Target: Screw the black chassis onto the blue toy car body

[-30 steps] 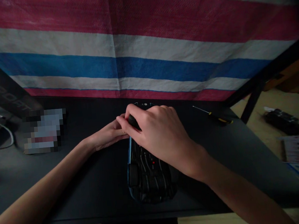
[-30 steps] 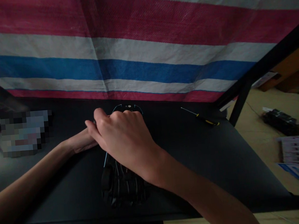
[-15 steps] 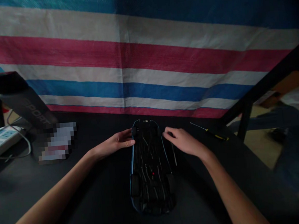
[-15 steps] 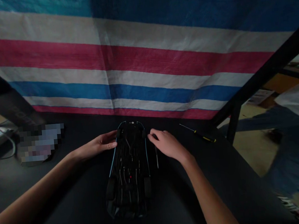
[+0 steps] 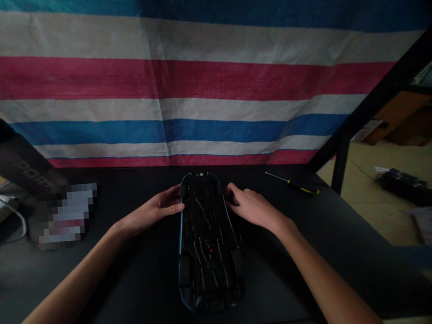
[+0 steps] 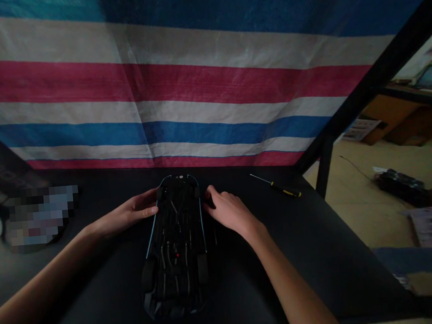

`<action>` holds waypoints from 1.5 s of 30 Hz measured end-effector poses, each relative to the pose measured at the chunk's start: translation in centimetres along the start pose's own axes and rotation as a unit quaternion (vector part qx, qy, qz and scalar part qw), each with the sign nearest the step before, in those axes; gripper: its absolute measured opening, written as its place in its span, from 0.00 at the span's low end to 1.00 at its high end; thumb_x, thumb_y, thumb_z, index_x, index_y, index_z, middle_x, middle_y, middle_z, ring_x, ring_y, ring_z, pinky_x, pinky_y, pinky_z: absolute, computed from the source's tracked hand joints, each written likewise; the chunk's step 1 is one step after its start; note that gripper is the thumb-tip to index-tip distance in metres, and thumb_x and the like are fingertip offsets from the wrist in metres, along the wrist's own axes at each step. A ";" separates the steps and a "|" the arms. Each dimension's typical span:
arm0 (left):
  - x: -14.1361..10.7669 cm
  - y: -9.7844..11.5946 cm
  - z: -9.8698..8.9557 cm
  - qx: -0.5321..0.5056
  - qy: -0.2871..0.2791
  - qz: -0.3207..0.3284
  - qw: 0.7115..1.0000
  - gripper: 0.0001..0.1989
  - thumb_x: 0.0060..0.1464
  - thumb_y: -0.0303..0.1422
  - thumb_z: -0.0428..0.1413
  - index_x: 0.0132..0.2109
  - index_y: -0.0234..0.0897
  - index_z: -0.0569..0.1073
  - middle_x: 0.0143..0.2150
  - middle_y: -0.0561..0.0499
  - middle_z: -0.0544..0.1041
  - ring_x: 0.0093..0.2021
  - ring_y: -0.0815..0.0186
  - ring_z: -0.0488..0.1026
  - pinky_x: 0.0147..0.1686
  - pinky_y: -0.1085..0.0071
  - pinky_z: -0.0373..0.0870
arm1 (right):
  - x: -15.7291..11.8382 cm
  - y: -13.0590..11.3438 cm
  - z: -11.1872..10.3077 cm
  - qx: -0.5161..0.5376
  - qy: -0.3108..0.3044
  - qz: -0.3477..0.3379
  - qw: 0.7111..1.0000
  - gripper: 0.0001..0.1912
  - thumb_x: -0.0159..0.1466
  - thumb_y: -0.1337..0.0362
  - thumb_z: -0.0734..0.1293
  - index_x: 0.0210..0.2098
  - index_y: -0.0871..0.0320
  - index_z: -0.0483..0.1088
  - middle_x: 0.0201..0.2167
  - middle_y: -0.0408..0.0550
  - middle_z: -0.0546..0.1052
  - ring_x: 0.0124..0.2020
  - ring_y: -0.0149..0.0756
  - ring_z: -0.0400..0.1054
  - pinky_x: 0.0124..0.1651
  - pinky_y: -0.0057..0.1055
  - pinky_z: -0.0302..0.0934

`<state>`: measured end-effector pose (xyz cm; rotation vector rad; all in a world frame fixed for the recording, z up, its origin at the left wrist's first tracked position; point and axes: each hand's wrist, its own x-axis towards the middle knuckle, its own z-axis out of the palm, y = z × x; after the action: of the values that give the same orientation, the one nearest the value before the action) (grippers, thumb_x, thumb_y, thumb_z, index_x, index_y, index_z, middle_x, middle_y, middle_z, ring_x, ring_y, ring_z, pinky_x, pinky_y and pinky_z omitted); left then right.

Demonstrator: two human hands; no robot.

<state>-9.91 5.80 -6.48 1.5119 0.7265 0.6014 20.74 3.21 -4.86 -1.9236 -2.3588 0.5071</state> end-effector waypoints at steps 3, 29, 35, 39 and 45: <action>-0.1 0.1 0.1 0.004 0.004 0.002 1.000 0.33 0.62 0.38 0.62 0.71 0.41 0.63 0.76 0.42 0.60 0.74 0.53 0.58 0.73 0.54 0.53 | 0.2 0.8 0.2 0.029 0.014 -0.013 0.999 0.17 0.72 0.51 0.62 0.53 0.54 0.67 0.31 0.49 0.80 0.34 0.45 0.78 0.31 0.32 0.56; 0.7 -1.3 -0.7 0.378 0.159 0.077 0.909 0.13 0.62 0.27 0.49 0.50 0.38 0.75 0.43 0.48 0.79 0.43 0.61 0.77 0.46 0.65 0.72 | 3.3 3.6 3.2 0.095 0.181 -0.003 0.979 0.10 0.69 0.58 0.59 0.41 0.52 0.72 0.28 0.43 0.74 0.29 0.36 0.68 0.31 0.30 0.48; 0.6 -1.0 -0.8 0.377 0.155 0.075 0.910 0.13 0.62 0.27 0.49 0.50 0.38 0.74 0.44 0.48 0.79 0.44 0.60 0.77 0.48 0.64 0.72 | 3.2 3.5 3.3 0.113 0.188 -0.016 0.976 0.09 0.69 0.59 0.60 0.40 0.52 0.72 0.27 0.42 0.72 0.28 0.36 0.66 0.31 0.31 0.47; 0.7 -1.1 -0.8 0.378 0.156 0.073 0.910 0.13 0.62 0.27 0.49 0.50 0.38 0.75 0.43 0.48 0.79 0.44 0.60 0.77 0.48 0.64 0.72 | 3.1 3.4 3.2 0.145 0.203 -0.027 0.968 0.09 0.69 0.59 0.62 0.37 0.53 0.73 0.24 0.41 0.71 0.25 0.34 0.64 0.30 0.31 0.48; 0.7 -1.2 -0.9 0.379 0.150 0.080 0.910 0.13 0.63 0.27 0.49 0.51 0.39 0.74 0.42 0.49 0.79 0.44 0.60 0.78 0.48 0.64 0.71 | 0.3 2.9 -2.7 0.262 0.317 -0.083 0.907 0.14 0.74 0.56 0.62 0.47 0.58 0.74 0.37 0.48 0.78 0.35 0.34 0.72 0.39 0.32 0.67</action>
<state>-10.22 6.93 -7.61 2.2409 1.1674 0.7270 24.05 4.55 -3.20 -1.3548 -1.7182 0.3705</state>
